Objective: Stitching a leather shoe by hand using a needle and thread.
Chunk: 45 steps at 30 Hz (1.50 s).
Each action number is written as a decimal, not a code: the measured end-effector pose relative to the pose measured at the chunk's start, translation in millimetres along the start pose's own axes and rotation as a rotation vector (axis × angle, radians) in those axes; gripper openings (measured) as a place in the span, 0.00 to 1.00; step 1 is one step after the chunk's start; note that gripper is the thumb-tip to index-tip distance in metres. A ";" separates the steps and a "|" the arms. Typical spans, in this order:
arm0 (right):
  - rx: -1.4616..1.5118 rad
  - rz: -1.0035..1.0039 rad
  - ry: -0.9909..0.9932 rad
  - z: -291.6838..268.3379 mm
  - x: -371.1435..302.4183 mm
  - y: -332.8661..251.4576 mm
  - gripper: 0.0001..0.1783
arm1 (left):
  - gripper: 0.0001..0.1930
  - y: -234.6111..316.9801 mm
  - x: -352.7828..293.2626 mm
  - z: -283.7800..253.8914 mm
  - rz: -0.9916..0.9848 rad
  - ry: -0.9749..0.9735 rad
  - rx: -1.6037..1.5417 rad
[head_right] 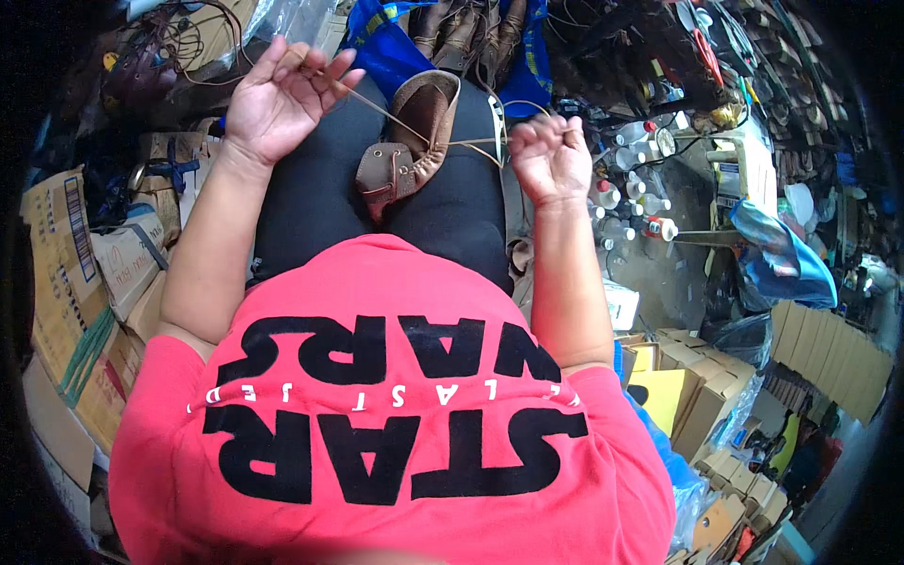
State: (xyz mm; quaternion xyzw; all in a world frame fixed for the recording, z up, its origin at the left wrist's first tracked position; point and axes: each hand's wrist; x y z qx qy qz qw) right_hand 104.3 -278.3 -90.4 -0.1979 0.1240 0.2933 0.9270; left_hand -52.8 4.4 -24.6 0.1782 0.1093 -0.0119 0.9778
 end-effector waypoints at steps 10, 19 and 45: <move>-0.985 0.143 0.096 -58.0 -31.0 -51.3 0.21 | 0.24 52.9 -9.1 -56.5 0.113 0.540 0.998; -1.870 -0.216 -0.819 88.7 3.7 12.8 0.44 | 0.33 -78.9 -37.4 12.1 0.338 0.113 2.304; -2.044 -0.235 0.368 -68.8 -51.5 -161.6 0.22 | 0.20 -45.0 37.1 -0.5 0.432 -0.104 1.813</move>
Point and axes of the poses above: each hand's wrist, its own x-axis towards the middle knuckle, its own z-axis out of the palm, y = z × x, and after that the axes turned 8 degrees about -z, right-handed
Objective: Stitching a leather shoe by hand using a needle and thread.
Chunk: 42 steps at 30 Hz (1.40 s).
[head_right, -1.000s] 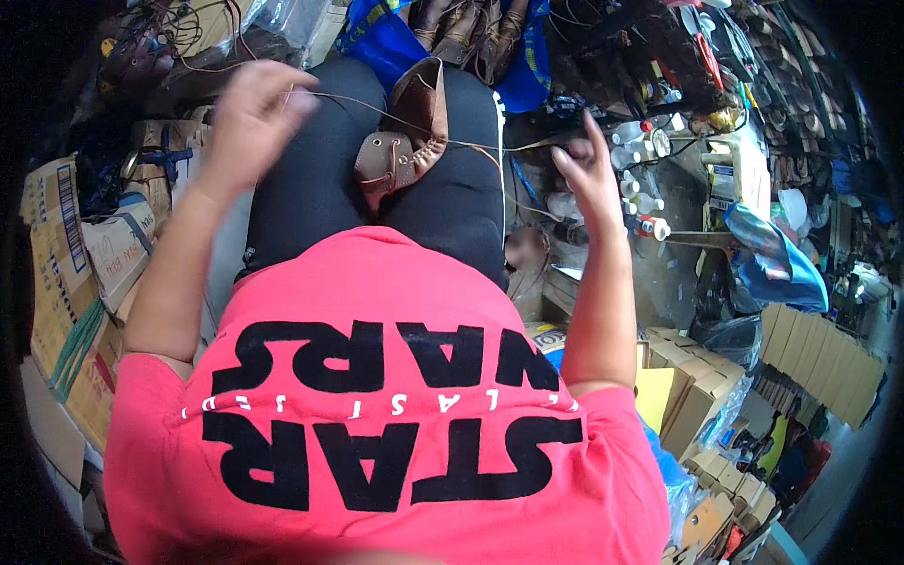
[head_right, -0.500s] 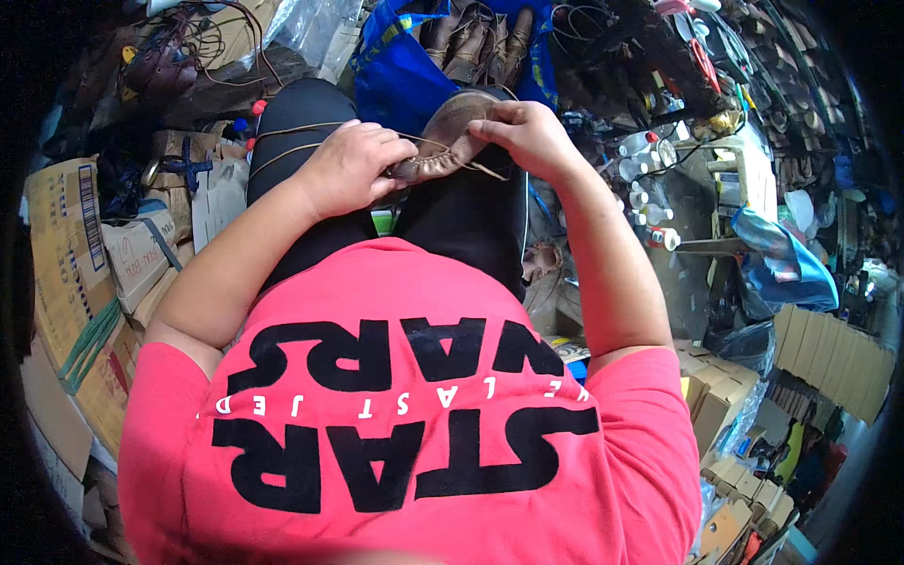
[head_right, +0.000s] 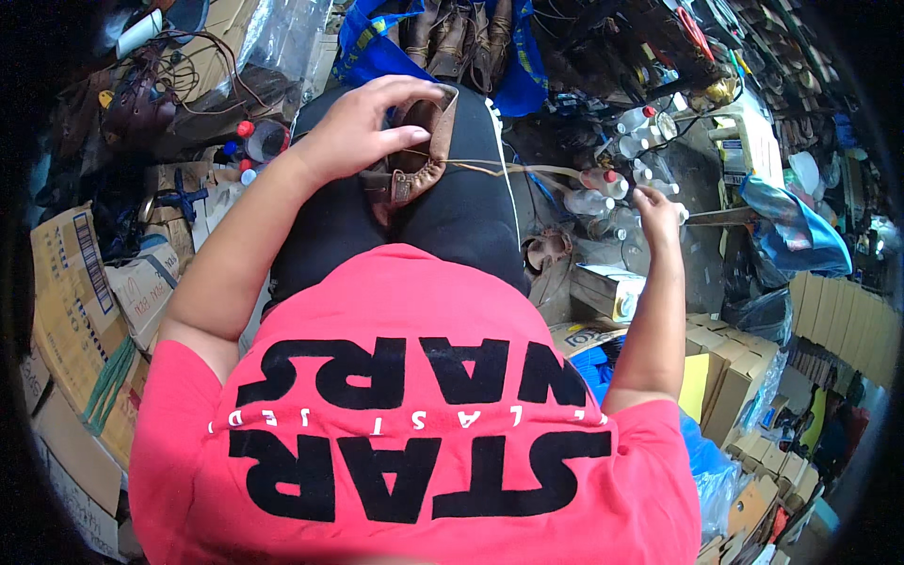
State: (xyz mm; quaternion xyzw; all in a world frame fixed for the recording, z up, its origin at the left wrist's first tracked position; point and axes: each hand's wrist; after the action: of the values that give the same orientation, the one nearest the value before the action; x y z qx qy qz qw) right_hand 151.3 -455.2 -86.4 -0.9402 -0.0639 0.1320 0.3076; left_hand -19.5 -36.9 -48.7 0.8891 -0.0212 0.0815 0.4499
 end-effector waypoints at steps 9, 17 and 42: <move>-0.084 -0.484 -0.596 88.0 -59.9 -237.3 0.19 | 0.12 -22.5 46.1 20.5 -0.247 -0.523 -0.334; -0.114 -0.656 -0.618 85.0 -71.8 -223.3 0.13 | 0.12 -15.4 42.1 21.6 -0.267 -0.481 -0.313; -0.147 -0.779 -0.365 80.3 -69.0 -220.0 0.12 | 0.21 -25.6 39.4 -11.4 -0.354 -0.767 -0.409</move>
State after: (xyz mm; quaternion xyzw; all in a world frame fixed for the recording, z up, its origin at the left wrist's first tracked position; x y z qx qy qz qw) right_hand 53.6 -247.4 -3.3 -0.8266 -0.4762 0.1653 0.2505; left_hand 20.8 -11.1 -56.0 0.7380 -0.0495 -0.3368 0.5826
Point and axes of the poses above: each hand's wrist, its own x-axis towards the middle knuckle, its own z-axis out of the palm, y = z × x, and after that the axes turned 8 degrees about -z, right-handed
